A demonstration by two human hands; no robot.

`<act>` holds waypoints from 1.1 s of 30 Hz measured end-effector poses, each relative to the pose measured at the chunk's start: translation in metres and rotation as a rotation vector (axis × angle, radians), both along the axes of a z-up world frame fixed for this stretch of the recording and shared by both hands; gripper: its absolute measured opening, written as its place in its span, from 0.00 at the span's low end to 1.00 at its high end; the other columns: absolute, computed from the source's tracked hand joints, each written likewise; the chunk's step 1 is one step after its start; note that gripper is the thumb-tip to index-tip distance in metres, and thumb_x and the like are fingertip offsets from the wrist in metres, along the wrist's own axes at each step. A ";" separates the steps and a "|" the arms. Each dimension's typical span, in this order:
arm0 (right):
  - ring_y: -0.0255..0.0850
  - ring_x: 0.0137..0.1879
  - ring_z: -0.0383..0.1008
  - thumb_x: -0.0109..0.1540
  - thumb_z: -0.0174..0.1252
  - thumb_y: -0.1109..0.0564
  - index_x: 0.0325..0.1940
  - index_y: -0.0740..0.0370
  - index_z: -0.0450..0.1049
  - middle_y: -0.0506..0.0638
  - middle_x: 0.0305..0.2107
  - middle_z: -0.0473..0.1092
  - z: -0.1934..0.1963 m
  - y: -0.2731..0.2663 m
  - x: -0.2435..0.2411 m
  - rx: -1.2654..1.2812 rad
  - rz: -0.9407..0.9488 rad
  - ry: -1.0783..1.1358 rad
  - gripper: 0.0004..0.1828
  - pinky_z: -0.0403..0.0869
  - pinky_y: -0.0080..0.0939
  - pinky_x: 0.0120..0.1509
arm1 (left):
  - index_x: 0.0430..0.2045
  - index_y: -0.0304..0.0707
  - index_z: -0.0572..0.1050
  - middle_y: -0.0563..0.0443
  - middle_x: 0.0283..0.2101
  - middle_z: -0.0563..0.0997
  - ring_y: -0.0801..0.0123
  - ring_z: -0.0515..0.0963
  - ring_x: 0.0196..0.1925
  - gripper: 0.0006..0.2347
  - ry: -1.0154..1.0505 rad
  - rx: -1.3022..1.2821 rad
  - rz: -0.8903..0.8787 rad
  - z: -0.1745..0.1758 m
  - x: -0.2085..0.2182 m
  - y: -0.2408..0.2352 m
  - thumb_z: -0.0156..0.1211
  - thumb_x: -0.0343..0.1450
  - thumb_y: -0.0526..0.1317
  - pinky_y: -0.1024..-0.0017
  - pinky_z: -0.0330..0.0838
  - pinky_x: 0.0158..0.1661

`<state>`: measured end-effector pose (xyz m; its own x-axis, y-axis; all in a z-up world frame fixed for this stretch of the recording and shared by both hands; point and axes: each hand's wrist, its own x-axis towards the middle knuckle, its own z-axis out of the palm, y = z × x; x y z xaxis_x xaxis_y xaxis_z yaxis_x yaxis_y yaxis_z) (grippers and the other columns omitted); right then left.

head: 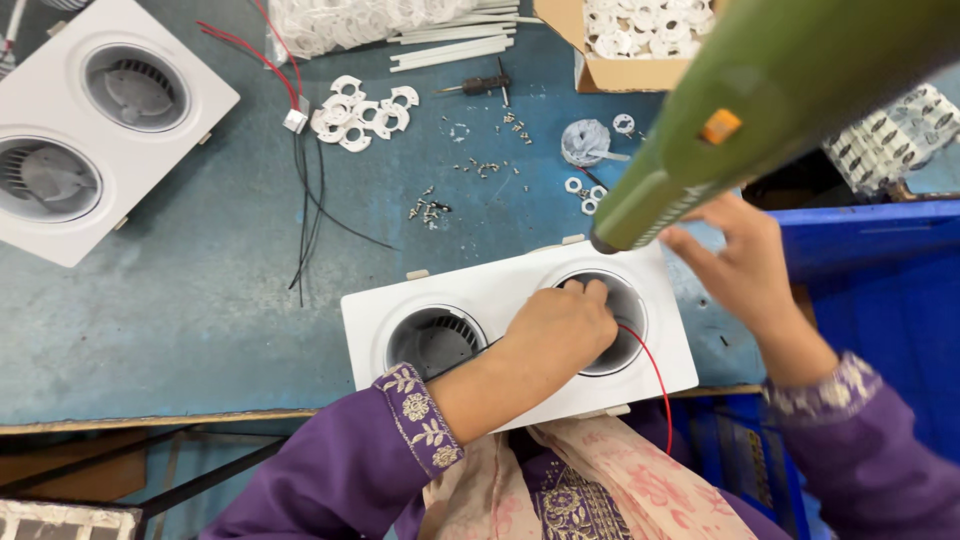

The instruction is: The person assembles a dual-recessed lighting fixture by hand and using a tool. They route wiring through the metal housing, position LED modules, and secure them into place using an electric screwdriver to fasten small screws.

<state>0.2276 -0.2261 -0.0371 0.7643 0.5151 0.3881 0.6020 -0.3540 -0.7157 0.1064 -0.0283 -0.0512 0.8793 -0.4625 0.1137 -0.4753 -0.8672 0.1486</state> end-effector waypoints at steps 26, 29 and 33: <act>0.44 0.45 0.78 0.58 0.64 0.49 0.44 0.50 0.83 0.46 0.36 0.76 -0.028 0.202 0.095 -0.750 0.773 -0.115 0.11 0.75 0.48 0.48 | 0.24 0.29 0.82 0.38 0.35 0.80 0.54 0.82 0.36 0.07 -0.045 -0.104 0.030 -0.012 0.000 -0.016 0.62 0.58 0.35 0.63 0.78 0.30; 0.48 0.43 0.78 0.59 0.63 0.51 0.40 0.53 0.83 0.48 0.38 0.77 -0.031 0.197 0.111 -0.571 0.607 -0.240 0.09 0.75 0.48 0.48 | 0.24 0.29 0.82 0.38 0.34 0.79 0.54 0.82 0.36 0.07 -0.043 -0.114 0.017 -0.012 0.000 -0.015 0.62 0.58 0.35 0.63 0.77 0.30; 0.51 0.40 0.77 0.61 0.63 0.51 0.42 0.53 0.84 0.51 0.37 0.76 -0.032 0.190 0.132 -0.617 0.399 -0.180 0.09 0.75 0.49 0.46 | 0.23 0.30 0.82 0.37 0.34 0.79 0.53 0.82 0.35 0.07 -0.031 -0.137 0.010 -0.010 0.001 -0.012 0.62 0.58 0.34 0.62 0.77 0.30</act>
